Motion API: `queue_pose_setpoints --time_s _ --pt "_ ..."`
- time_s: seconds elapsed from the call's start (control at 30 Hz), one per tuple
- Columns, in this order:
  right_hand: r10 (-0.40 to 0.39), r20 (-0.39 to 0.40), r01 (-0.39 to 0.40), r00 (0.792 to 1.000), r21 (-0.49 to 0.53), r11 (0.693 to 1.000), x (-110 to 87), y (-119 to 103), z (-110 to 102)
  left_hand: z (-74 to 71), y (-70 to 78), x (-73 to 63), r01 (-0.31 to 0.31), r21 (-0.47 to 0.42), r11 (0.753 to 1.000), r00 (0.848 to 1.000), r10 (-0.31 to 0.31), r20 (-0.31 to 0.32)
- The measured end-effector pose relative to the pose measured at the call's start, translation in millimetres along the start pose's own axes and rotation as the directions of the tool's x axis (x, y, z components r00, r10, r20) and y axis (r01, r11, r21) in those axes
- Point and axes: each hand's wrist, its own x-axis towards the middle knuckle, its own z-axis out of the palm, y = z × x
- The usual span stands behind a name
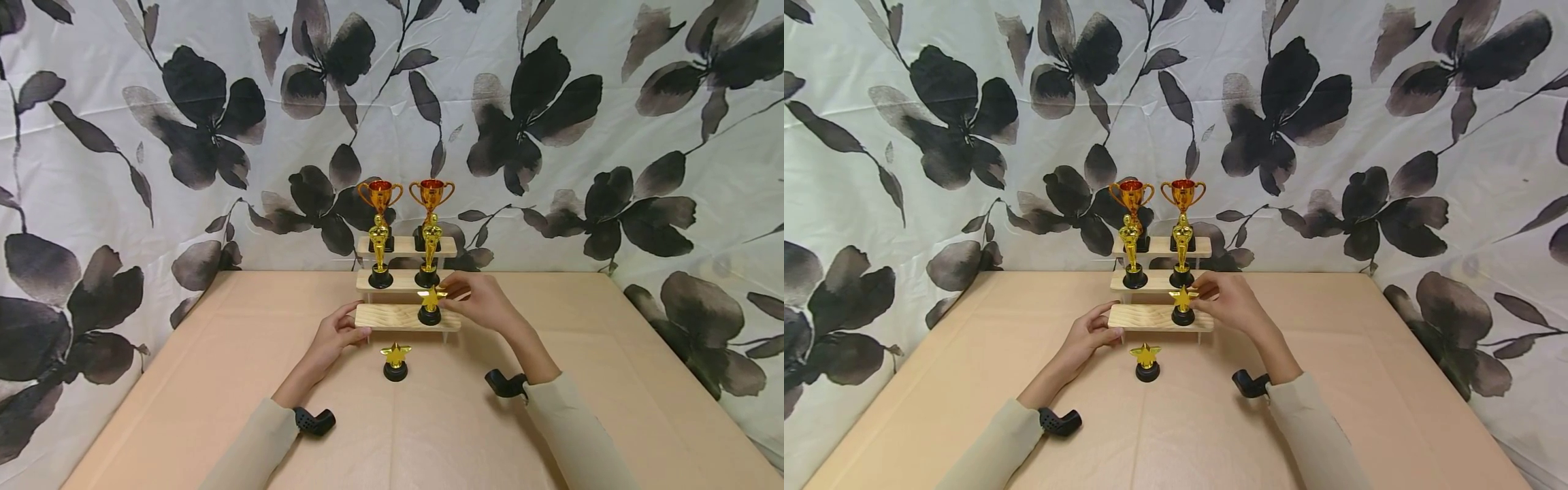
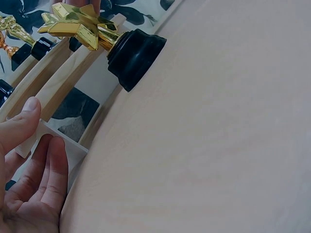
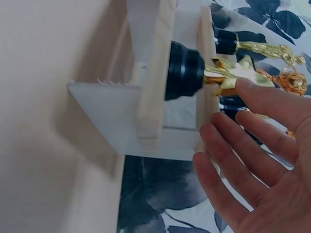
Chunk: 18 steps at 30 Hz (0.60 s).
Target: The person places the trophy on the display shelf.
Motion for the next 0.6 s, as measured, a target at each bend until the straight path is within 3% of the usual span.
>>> queue_pose_setpoints --time_s 0.3,0.6 --pt "0.027 -0.023 -0.027 0.999 -0.012 1.000 -3.2 -7 -16 -0.2 -1.3 0.4 -0.011 -0.009 1.000 1.000 0.011 -0.001" --pt "-0.001 -0.067 -0.001 0.998 -0.028 1.000 -6.0 -17 -24 -0.4 -2.7 2.0 -0.023 -0.010 1.000 1.000 0.023 0.000"
